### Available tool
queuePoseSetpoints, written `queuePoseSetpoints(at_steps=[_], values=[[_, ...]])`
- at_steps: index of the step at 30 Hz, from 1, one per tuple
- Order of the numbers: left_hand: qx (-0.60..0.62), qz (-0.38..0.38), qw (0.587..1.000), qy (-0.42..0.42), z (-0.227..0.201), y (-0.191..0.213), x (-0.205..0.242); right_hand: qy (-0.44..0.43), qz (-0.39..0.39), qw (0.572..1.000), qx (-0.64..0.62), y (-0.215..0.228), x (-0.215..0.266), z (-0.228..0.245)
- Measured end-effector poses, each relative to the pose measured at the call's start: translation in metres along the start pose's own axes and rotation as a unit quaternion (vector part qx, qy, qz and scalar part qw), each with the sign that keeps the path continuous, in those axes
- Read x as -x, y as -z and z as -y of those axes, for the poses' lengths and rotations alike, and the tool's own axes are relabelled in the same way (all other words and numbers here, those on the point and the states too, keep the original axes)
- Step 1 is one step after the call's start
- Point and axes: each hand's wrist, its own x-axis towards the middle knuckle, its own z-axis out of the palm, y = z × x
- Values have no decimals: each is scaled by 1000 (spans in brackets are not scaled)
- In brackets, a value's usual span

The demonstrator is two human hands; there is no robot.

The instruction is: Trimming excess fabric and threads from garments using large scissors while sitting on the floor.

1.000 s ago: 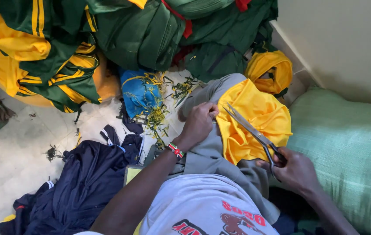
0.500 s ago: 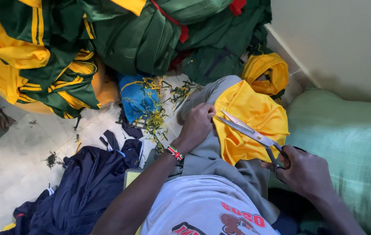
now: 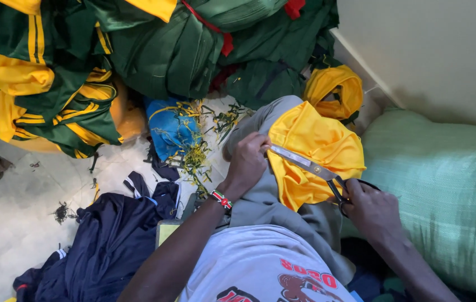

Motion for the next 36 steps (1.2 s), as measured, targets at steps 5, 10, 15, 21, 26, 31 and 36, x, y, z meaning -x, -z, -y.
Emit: queuePoseSetpoints(at_steps=[5,10,15,21,26,31,36], values=[[94,-118,983,105,9,18,1,-140,86,965,-206,51,-9,14],[-74,-179,967,168,44,46,9,-141,62,972,-177,70,-80,13],[-109,-69,985,115,8,22,6,-100,43,957,-271,71,-167,51],[-171,95,962,188,-17,-28,-1,-157,67,940,-294,-4,-221,41],[-73,-21,997,22,-23,-35,-9,-87,-176,944,-266,31,-191,-10],[-59,2,998,-16,-24,-62,-40,-105,-244,945,-191,70,-161,-107],[-73,109,991,39,-14,-115,-79,-98,-341,905,-237,144,-88,-130]])
